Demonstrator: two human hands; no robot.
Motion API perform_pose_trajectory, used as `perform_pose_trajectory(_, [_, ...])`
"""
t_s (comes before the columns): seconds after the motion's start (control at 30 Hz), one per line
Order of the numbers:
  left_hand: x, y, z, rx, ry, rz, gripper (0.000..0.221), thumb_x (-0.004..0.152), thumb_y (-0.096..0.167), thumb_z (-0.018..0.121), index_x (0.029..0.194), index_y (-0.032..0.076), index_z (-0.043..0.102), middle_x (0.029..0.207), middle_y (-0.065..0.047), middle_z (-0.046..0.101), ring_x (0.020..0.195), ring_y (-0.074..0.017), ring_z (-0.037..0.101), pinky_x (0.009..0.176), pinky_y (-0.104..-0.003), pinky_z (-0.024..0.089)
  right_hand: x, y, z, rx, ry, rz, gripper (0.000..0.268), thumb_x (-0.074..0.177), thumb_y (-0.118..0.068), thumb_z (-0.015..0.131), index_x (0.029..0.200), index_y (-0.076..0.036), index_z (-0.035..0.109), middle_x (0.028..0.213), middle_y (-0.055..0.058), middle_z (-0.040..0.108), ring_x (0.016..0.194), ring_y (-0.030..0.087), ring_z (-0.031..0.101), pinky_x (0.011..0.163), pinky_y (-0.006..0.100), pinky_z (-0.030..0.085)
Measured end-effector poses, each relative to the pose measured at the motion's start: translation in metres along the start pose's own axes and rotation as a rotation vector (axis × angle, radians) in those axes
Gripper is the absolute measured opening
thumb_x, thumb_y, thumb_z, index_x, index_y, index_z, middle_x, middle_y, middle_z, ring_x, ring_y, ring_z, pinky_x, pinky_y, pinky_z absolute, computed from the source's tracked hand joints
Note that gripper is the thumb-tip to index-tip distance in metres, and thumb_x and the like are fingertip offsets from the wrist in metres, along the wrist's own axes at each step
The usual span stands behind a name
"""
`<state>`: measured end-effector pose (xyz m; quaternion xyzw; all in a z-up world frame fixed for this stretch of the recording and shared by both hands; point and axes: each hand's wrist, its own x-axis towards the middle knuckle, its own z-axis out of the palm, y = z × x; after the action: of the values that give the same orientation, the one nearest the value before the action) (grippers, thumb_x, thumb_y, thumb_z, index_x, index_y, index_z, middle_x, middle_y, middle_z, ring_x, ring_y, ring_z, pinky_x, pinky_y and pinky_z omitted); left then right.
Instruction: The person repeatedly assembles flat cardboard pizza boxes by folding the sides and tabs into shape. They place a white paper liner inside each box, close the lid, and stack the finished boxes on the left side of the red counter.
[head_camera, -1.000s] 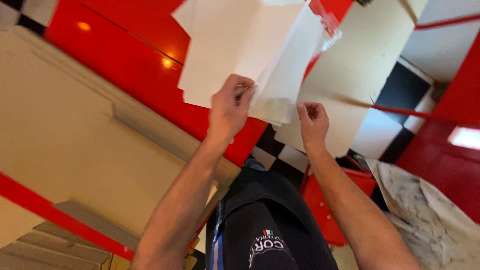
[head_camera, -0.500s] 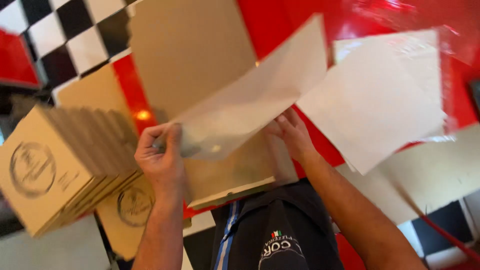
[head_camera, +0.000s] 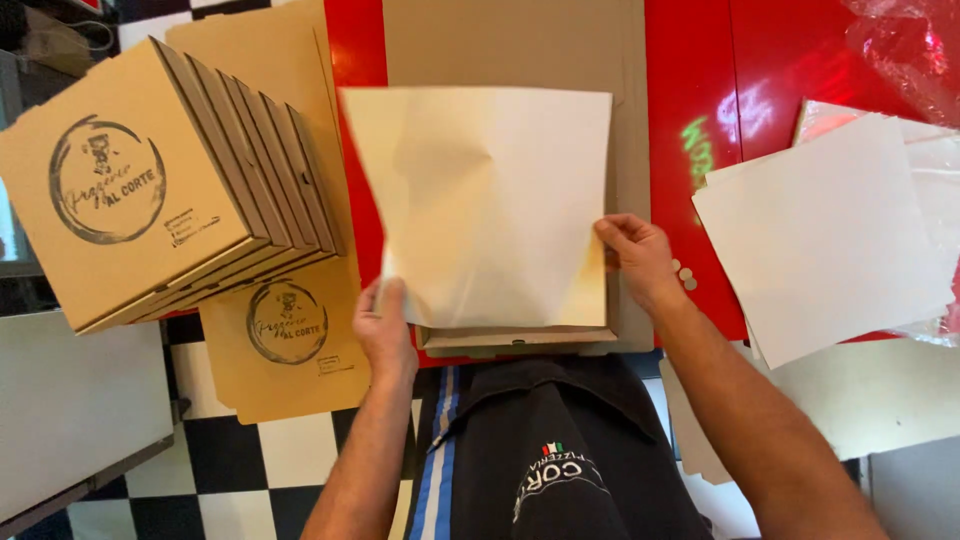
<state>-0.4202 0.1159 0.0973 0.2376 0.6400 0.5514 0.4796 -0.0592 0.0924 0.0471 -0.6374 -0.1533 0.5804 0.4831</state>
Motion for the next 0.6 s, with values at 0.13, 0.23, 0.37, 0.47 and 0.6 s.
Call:
perform_pose_trajectory(0.13, [-0.009,0.001,-0.009,0.382,-0.143,-0.169,0.038,0.085,0.023,0.078,0.118,0.006,0.070,0.101,-0.006,0.078,0.091,-0.0161,0.074,0.080,-0.031,0.063,0.005,0.018,-0.029,-0.388,0.173,-0.267,0.020,0.096,-0.024,0.077,0.102,-0.006,0.075,0.090,-0.001,0.075,0.079,0.009,0.068,0.072,0.029,0.055])
perform_pose_trajectory(0.23, [-0.003,-0.013,-0.016,0.839,-0.308,-0.031,0.034,0.087,0.027,0.077,0.111,0.003,0.076,0.095,-0.010,0.079,0.087,-0.0192,0.077,0.079,-0.033,0.061,-0.003,0.012,-0.025,-0.731,0.295,-0.240,0.028,0.093,-0.029,0.077,0.103,-0.003,0.077,0.083,0.002,0.073,0.073,0.011,0.068,0.069,0.030,0.055])
perform_pose_trajectory(0.37, [0.002,-0.003,-0.012,1.187,-0.421,0.107,0.028,0.091,0.033,0.073,0.098,0.006,0.079,0.086,-0.011,0.078,0.077,-0.0235,0.075,0.072,-0.036,0.059,-0.004,0.014,-0.004,-0.909,0.373,-0.250,0.026,0.091,-0.031,0.078,0.100,-0.007,0.080,0.075,0.008,0.069,0.066,0.020,0.065,0.063,0.034,0.052])
perform_pose_trajectory(0.47, [0.012,-0.011,-0.011,1.333,-0.465,0.168,0.029,0.092,0.035,0.072,0.088,0.007,0.077,0.079,-0.009,0.074,0.072,-0.0255,0.072,0.066,-0.039,0.057,-0.002,0.016,0.005,-0.974,0.407,-0.241,0.025,0.091,-0.032,0.076,0.100,-0.009,0.081,0.074,0.008,0.069,0.066,0.022,0.065,0.062,0.036,0.052])
perform_pose_trajectory(0.6, [0.021,-0.026,-0.013,1.316,-0.443,0.399,0.025,0.090,0.033,0.075,0.083,0.008,0.076,0.074,-0.008,0.069,0.068,-0.0287,0.068,0.060,-0.042,0.055,0.001,0.023,0.008,-1.131,0.437,-0.264,0.023,0.092,-0.033,0.074,0.101,-0.014,0.081,0.078,0.005,0.071,0.069,0.021,0.067,0.062,0.037,0.053])
